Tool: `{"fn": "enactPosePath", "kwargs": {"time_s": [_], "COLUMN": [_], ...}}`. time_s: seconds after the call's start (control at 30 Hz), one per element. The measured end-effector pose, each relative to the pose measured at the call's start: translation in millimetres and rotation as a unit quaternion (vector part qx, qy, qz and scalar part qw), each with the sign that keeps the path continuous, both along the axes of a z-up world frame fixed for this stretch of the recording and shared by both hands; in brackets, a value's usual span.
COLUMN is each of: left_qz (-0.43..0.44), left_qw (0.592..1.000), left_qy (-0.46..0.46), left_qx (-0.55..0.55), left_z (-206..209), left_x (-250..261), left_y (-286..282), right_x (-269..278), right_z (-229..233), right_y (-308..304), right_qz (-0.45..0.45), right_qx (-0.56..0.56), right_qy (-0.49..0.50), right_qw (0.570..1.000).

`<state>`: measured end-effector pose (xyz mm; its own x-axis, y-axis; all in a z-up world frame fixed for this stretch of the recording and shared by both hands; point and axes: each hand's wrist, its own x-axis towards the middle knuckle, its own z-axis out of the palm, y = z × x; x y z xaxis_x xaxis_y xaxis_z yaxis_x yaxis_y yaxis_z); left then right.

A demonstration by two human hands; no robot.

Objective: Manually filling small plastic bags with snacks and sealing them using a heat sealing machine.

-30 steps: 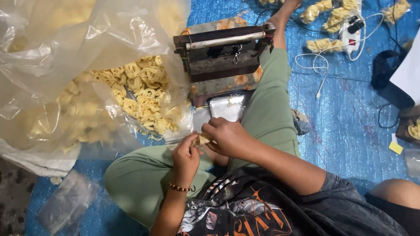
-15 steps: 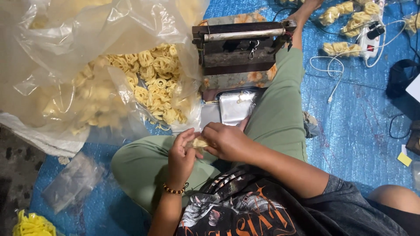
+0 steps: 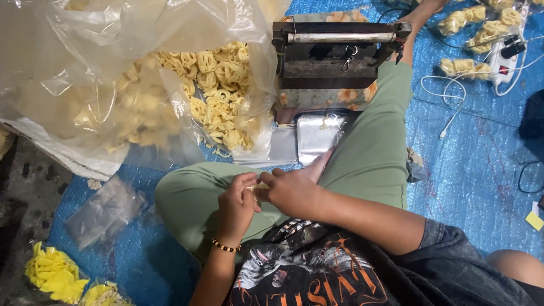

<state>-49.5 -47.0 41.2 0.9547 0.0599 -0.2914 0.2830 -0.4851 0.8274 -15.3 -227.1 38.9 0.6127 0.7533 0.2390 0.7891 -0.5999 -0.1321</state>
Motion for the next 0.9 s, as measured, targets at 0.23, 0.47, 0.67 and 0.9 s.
{"fn": "enactPosePath", "kwargs": {"time_s": [0.23,0.47,0.67,0.9], "left_qz": [-0.033,-0.123,-0.106,-0.085], "left_qw": [0.984,0.949,0.97,0.943], "left_qy": [-0.156,-0.291,-0.215,-0.108], "left_qx": [0.082,0.022,-0.046,-0.303], "left_z": [29.2,54.4,61.0,61.4], "left_x": [4.7,30.8,36.5,45.9], "left_y": [29.0,3.9,-28.9,-10.6], "right_x": [41.9,60.3,65.0,51.1], "right_z": [50.1,88.6,55.4,91.3], "right_y": [-26.5,-38.6,-14.2,-25.5], "right_qz": [0.004,-0.063,0.075,0.146], "right_qx": [0.359,0.555,0.451,0.334], "right_qy": [0.245,0.162,-0.086,-0.038], "right_qw": [0.901,0.814,0.885,0.931]}}
